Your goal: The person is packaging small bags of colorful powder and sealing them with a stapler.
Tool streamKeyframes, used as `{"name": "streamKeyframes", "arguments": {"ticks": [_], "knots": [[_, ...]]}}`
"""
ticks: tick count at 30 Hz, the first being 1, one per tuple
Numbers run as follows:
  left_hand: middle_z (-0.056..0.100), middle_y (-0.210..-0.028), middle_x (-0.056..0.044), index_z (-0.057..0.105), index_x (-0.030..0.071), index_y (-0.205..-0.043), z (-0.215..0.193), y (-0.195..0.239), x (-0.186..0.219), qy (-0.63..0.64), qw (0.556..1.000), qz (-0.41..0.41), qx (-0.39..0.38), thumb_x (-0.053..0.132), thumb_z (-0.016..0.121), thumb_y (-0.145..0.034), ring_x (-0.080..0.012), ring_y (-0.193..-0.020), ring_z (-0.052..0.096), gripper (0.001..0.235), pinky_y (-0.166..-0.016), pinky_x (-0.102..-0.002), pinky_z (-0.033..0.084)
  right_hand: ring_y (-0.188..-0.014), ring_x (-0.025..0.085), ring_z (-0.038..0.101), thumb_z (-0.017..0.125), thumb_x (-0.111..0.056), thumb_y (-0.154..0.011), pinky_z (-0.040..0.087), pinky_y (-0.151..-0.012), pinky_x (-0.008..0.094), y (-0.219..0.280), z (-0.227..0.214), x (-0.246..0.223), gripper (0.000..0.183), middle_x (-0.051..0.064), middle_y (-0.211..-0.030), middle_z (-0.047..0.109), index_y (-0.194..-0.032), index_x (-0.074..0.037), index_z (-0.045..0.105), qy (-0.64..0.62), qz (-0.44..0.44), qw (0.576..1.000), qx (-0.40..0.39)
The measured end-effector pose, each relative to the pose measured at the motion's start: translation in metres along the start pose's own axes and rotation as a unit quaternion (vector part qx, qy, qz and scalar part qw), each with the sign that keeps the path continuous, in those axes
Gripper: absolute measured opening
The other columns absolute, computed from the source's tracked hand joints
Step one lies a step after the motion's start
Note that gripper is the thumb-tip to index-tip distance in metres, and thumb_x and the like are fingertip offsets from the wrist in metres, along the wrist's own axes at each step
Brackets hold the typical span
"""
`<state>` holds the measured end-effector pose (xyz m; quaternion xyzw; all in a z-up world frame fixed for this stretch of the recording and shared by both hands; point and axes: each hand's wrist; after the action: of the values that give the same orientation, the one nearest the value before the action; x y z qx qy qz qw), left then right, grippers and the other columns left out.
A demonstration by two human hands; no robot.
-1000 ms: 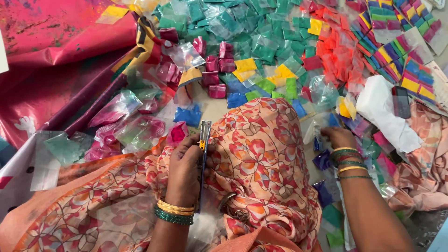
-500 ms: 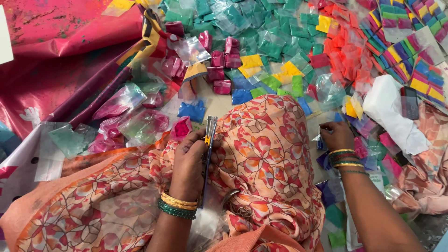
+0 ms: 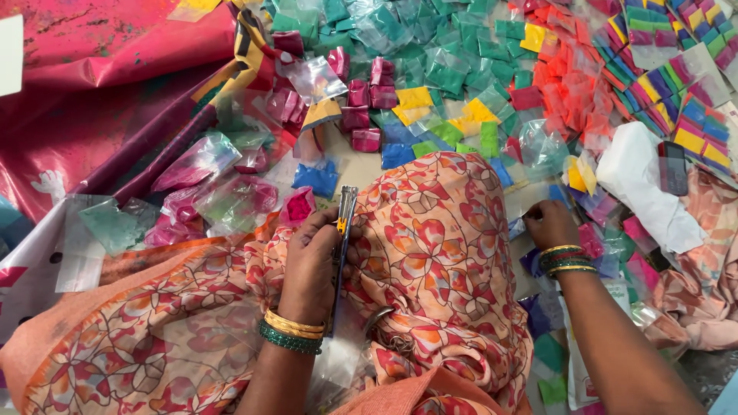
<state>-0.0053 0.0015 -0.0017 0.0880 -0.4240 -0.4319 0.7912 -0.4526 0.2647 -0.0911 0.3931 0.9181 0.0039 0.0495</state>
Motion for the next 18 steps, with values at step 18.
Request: {"name": "streamKeyframes", "arguments": {"ticks": [18], "knots": [[0.072,-0.091,-0.008,0.064,0.001,-0.12,0.0,-0.007,-0.005,0.012,1.0,-0.009,-0.015,0.007,0.045,-0.09,-0.014,-0.062,0.064,0.036,-0.048,-0.025,0.047,-0.086,0.019,0.068,0.069,-0.001,-0.098,0.056,-0.076,0.032,0.09,-0.056,-0.066,0.02,0.01,-0.098,0.071,-0.118,-0.001,0.071,-0.193,-0.032,0.954,0.227]]}}
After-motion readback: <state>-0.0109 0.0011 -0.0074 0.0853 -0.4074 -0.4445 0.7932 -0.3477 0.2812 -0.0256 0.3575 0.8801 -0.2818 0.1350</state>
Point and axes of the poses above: each hand's wrist, its own y-axis away from the middle knuckle, its own z-axis out of the palm, x = y × z
